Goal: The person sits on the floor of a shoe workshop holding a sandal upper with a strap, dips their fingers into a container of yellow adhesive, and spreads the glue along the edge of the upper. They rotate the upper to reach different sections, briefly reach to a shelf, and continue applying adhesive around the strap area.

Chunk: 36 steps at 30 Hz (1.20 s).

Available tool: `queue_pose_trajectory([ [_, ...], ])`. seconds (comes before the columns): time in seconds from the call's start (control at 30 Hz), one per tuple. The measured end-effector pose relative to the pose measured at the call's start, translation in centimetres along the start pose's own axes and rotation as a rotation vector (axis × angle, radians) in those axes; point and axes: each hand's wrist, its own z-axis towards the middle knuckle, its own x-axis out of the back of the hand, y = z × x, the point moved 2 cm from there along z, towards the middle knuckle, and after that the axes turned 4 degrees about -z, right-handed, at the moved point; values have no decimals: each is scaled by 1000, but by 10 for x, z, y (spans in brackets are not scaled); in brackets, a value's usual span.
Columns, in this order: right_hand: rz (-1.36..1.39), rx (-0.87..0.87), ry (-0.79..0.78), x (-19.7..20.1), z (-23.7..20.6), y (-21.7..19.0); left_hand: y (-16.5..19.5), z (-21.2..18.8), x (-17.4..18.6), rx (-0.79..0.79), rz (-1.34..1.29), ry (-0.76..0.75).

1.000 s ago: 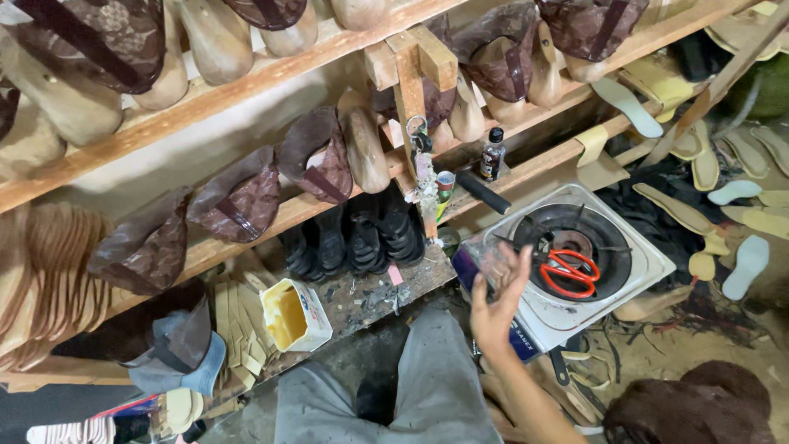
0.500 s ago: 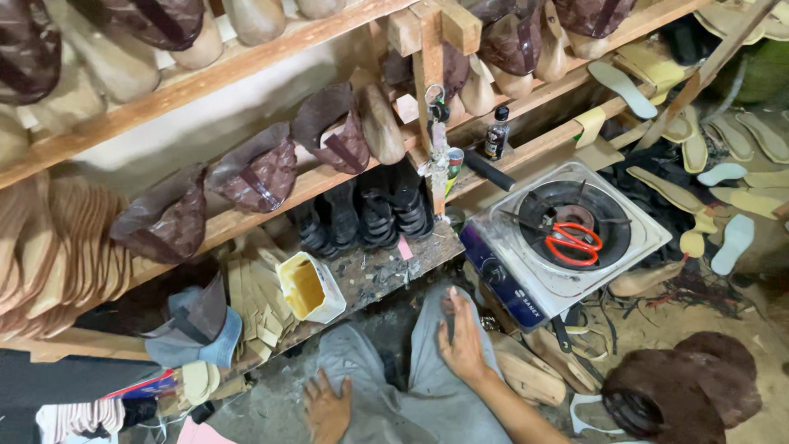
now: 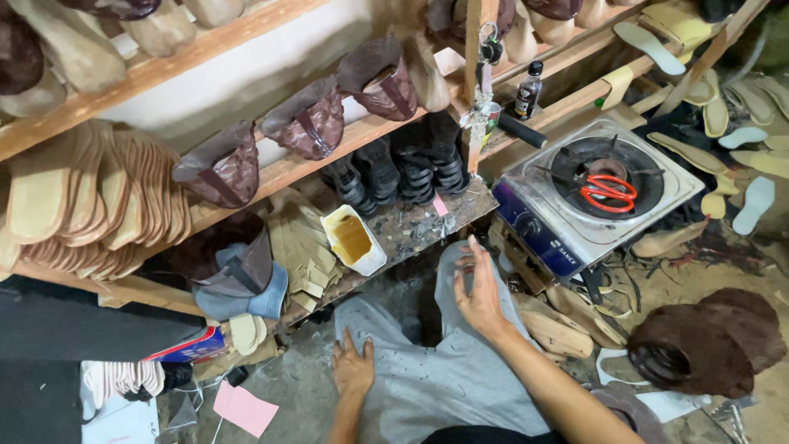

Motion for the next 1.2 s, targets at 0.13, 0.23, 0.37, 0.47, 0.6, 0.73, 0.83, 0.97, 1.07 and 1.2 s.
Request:
queue_pose_trajectory([
  [0.13,71,-51,45,-20,-12,-7,-29,-3,11,-135,7,83],
  [0.23,-6,-56,-49,-35,-23,2,-39,-12,39,-214,-378,63],
  [0.37,-103,-23,-92,-37,-20,26,-15,-28,99,-136,-723,126],
  [0.47,-86,-30,-114,-41,-17,38,10,-17,159,-255,-717,356],
  [0.6,-63,-49,-175,-58,-20,39,21,8,223,-349,-635,583],
  [0.73,-27,-52,-188,-71,-23,38,20,55,252,-426,-391,770],
  [0.83,3,-62,-194,-75,-21,39,11,107,263,-421,-266,748],
  [0.97,5,-51,-195,-75,-19,41,4,173,269,-289,51,512],
  [1.07,1,-75,-202,-71,-18,41,4,197,269,-305,71,213],
  [1.2,-23,-129,-169,-65,-15,43,19,204,264,-474,-284,13],
])
